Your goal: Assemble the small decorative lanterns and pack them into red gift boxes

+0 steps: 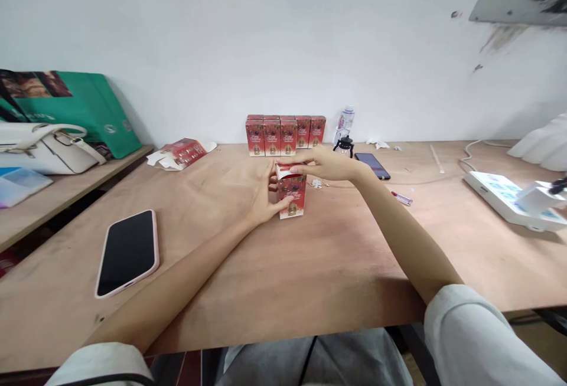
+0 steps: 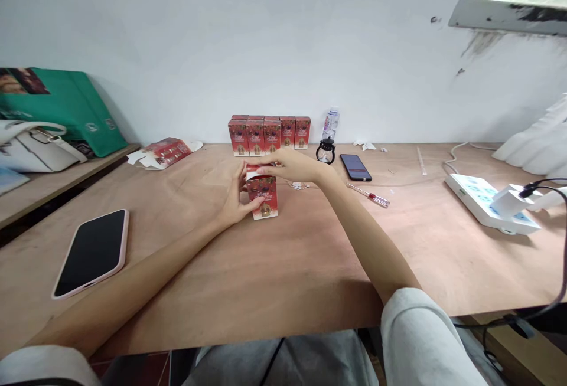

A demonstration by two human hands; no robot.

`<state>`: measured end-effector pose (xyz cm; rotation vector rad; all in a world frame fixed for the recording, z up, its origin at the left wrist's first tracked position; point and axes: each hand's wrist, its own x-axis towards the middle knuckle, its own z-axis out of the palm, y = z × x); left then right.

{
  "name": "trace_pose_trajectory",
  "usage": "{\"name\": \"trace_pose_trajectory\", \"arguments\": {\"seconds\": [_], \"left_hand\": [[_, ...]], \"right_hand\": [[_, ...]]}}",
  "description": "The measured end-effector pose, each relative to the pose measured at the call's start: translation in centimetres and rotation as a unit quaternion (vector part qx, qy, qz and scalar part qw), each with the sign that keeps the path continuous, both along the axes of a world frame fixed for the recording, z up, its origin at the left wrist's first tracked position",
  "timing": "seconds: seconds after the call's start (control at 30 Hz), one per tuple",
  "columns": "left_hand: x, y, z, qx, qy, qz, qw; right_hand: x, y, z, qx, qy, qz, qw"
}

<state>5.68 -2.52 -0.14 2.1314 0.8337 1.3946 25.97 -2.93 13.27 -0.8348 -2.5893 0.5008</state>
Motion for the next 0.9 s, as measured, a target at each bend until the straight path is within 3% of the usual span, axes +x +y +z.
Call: {"name": "trace_pose_trajectory", "arguments": {"seconds": [0.3, 0.67, 0.9], "left_hand": [[-0.1, 0.4, -0.5, -0.031, -0.006, 0.024, 0.999], [-0.2, 0.9, -0.6, -0.005, -0.010, 0.031, 0.999], [-0.3, 1.0, -0.7, 0.002, 0.002, 0.015, 1.000]], "right_hand": [[-1.3, -0.3, -0.9, 0.076, -0.018, -0.030, 0.996], [-2.4, 0.7, -3.4, 0.174, 0.041, -0.078, 0.981], [-2.0, 0.0, -5.1, 0.148, 0.082, -0.041, 0.985]]}}
